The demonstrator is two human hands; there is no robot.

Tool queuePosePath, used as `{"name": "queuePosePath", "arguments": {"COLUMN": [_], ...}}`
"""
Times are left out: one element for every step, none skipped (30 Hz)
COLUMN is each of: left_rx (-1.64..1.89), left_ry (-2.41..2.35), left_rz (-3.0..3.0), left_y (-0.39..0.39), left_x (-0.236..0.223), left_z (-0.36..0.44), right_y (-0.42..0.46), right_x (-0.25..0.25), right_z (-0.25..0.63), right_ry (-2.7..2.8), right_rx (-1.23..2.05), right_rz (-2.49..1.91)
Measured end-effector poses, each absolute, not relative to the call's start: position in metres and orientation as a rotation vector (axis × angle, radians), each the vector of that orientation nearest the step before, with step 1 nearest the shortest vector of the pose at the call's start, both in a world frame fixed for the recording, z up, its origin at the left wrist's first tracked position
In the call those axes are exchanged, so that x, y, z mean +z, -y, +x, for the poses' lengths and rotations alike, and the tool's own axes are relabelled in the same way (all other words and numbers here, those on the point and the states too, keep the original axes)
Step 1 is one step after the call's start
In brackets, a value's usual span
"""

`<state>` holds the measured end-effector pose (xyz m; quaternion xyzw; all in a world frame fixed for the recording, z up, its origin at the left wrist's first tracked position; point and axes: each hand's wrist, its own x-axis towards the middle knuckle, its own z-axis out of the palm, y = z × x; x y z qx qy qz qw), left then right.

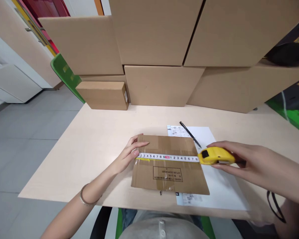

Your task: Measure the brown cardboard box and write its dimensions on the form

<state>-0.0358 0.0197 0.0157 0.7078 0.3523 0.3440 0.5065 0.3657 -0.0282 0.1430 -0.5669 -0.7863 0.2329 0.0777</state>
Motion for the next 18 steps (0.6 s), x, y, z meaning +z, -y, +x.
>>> {"name": "queuePosePath", "arguments": {"left_rx": [0.836,0.840,0.846,0.851,0.851,0.848,0.852,0.869,0.893,0.920,0.946,0.969,0.986,0.995,1.001,1.005,1.002,0.990], "left_ry": [-0.849,-0.846,-0.842,-0.839,-0.842,-0.849,-0.856,-0.859,-0.857,-0.847,-0.830,-0.809,-0.790,-0.777,-0.768,-0.768,-0.777,-0.794], "left_rz": [1.711,1.714,1.718,1.723,1.728,1.735,1.738,1.729,1.707,1.675,1.636,1.595,1.554,1.519,1.497,1.490,1.502,1.536], "left_y": [-0.020,-0.021,-0.021,-0.021,-0.021,-0.021,-0.021,-0.020,-0.020,-0.019,-0.018,-0.018,-0.017,-0.017,-0.018,-0.018,-0.018,-0.019], "left_x": [0.015,0.014,0.013,0.012,0.011,0.010,0.009,0.008,0.007,0.005,0.004,0.002,0.000,-0.002,-0.003,-0.004,-0.003,0.000], "left_z": [-0.036,-0.036,-0.036,-0.037,-0.037,-0.037,-0.037,-0.037,-0.036,-0.035,-0.033,-0.032,-0.030,-0.029,-0.028,-0.028,-0.029,-0.030], "right_y": [0.025,0.021,0.017,0.012,0.007,0.001,-0.004,-0.009,-0.014,-0.017,-0.020,-0.022,-0.023,-0.025,-0.026,-0.027,-0.028,-0.029], "right_x": [0.149,0.153,0.156,0.158,0.158,0.157,0.154,0.151,0.148,0.146,0.144,0.142,0.141,0.140,0.140,0.140,0.141,0.143], "right_z": [0.357,0.346,0.333,0.318,0.302,0.285,0.269,0.254,0.240,0.228,0.217,0.209,0.202,0.197,0.195,0.194,0.196,0.200], "right_ry": [2.394,2.431,2.461,2.488,2.510,2.524,2.560,2.596,2.619,2.637,2.643,2.640,2.633,2.630,2.628,2.625,2.622,2.619], "right_rx": [0.713,0.742,0.772,0.782,0.778,0.755,0.715,0.712,0.712,0.714,0.723,0.732,0.744,0.768,0.792,0.810,0.818,0.820], "right_rz": [-1.647,-1.598,-1.553,-1.508,-1.473,-1.430,-1.373,-1.306,-1.234,-1.161,-1.089,-1.021,-0.961,-0.908,-0.865,-0.838,-0.819,-0.798]}}
